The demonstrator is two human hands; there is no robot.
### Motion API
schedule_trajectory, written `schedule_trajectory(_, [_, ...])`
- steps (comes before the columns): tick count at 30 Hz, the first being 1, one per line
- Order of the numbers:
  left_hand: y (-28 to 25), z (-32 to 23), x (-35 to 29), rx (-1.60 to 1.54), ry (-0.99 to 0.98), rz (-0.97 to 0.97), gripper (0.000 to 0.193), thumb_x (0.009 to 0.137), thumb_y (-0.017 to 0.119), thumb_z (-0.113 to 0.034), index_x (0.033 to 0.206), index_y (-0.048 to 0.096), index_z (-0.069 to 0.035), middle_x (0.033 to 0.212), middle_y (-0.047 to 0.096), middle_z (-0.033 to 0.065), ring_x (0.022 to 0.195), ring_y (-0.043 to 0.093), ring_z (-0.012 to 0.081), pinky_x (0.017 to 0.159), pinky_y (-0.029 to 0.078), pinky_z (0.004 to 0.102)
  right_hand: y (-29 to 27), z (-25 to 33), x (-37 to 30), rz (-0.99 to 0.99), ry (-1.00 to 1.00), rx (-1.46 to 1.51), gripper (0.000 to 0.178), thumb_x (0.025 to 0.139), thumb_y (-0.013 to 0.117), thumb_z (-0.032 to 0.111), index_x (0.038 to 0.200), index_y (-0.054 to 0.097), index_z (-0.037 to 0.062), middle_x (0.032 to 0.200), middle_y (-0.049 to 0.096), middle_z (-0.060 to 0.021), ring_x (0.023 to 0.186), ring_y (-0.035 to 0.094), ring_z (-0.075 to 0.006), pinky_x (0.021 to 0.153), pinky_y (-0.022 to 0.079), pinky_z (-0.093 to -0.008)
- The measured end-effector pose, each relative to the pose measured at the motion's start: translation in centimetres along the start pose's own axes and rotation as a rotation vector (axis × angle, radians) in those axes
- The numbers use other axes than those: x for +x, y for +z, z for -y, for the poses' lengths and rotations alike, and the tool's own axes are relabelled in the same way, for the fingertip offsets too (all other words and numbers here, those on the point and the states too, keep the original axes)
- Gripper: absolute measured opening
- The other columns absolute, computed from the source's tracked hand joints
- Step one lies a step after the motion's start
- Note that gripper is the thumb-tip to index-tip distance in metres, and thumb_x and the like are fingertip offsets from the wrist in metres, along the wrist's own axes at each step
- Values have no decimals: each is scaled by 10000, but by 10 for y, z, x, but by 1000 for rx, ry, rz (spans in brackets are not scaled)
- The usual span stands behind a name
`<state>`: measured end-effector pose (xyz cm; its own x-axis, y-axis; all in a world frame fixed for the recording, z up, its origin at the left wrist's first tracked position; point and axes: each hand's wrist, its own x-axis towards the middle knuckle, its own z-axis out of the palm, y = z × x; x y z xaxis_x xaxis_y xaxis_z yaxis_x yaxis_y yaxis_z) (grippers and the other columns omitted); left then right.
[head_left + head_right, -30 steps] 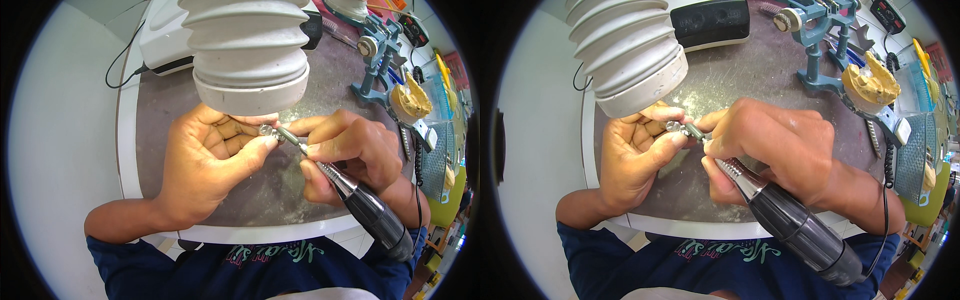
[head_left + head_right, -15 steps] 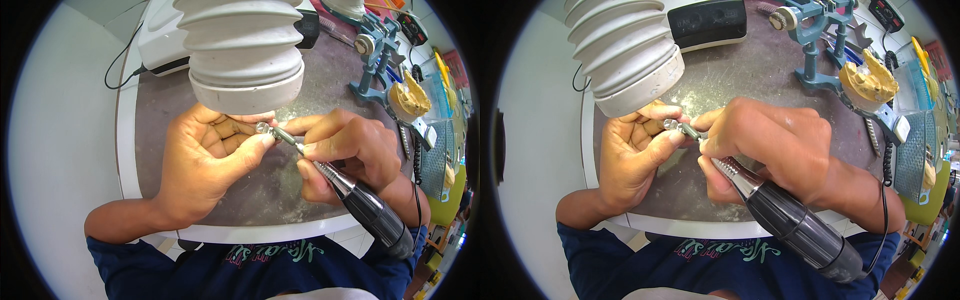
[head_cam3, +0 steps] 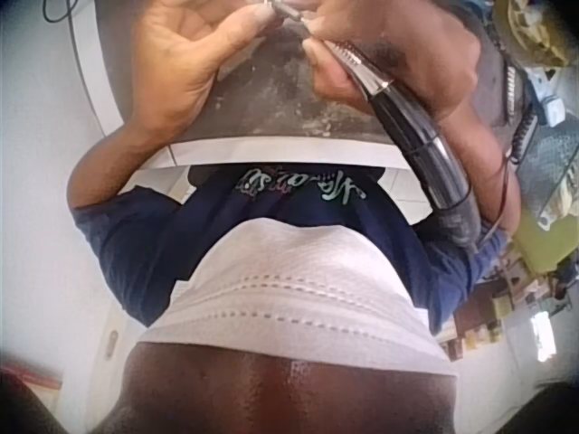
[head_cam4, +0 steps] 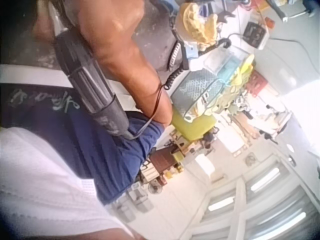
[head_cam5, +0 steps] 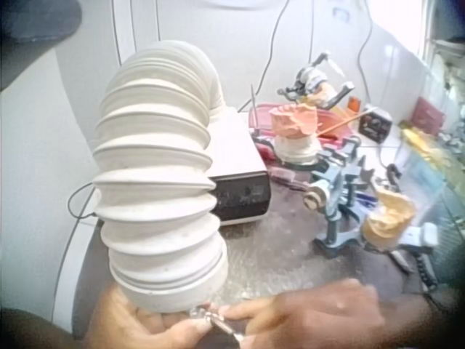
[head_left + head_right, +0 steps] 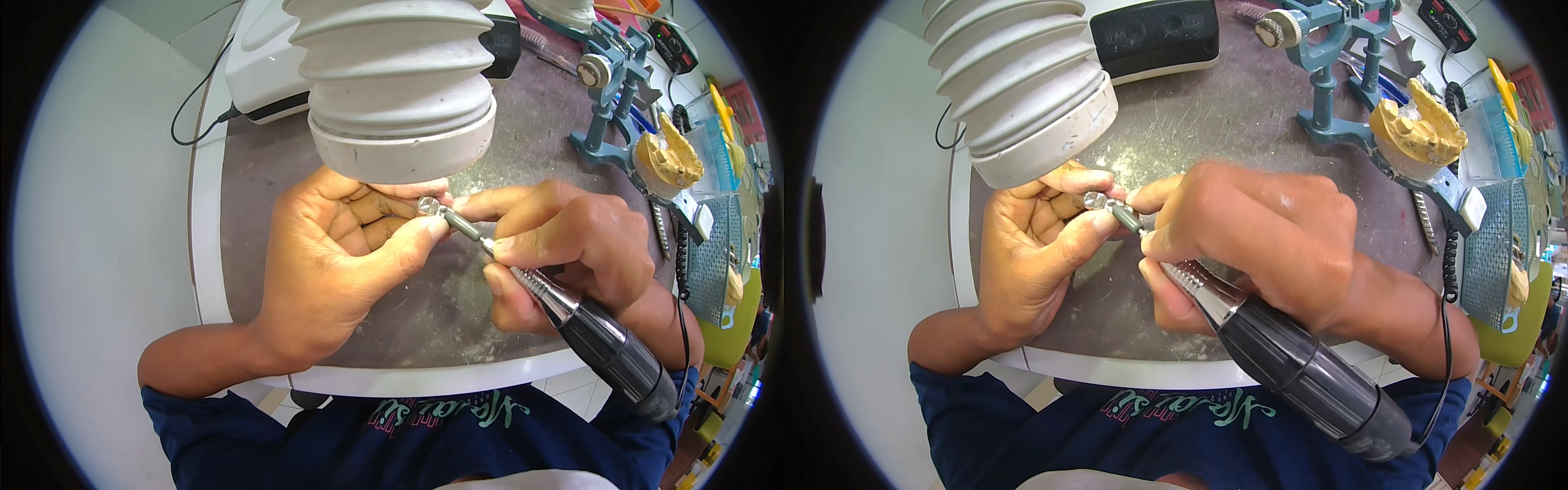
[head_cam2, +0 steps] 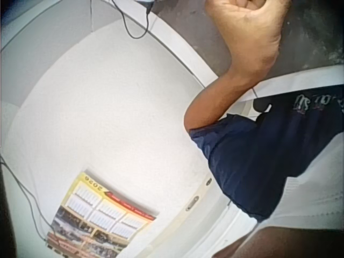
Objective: The person uses a rotary grinding tool to smooth and shape a small metal component held in the left hand. The work is performed under a magnifying lamp on a cluttered workbench. After grinding, the person places the component into a basket and picks up another small metal piece to continue the process.
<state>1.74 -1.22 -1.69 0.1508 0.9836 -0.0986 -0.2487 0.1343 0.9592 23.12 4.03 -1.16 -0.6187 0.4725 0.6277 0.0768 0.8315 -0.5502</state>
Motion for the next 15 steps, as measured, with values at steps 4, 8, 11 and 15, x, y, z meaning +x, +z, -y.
schedule_trajectory(4, [-2,1,-1,3,-6,-4,269,906,641,66,1163,562,43,1105,631,134,1069,650,201,940,563,362,4,-3,-1,-1,11,21,243,726,760,-26,889,586,19,735,651,-126,788,760,-327,581,585,-305])
schedule_trajectory(8, [-1,0,-1,-5,-21,-13,282,911,640,59,1180,556,46,1124,633,140,1076,647,200,946,561,360,1,-1,0,19,-4,7,248,727,757,-32,899,586,20,736,651,-125,793,759,-330,578,585,-313])
schedule_trajectory(11, [-1,0,-1,-26,-25,-19,291,917,636,55,1195,550,49,1130,636,144,1079,647,199,951,560,362,-1,-2,0,35,-16,18,240,741,738,-42,912,575,1,747,648,-142,789,756,-329,583,586,-315])
schedule_trajectory(15, [1,0,0,-40,-8,-5,285,926,628,52,1200,547,51,1145,633,149,1081,655,206,952,562,361,-1,-2,-4,5,31,57,234,773,706,-57,947,552,-31,799,636,-166,830,748,-310,659,591,-327])
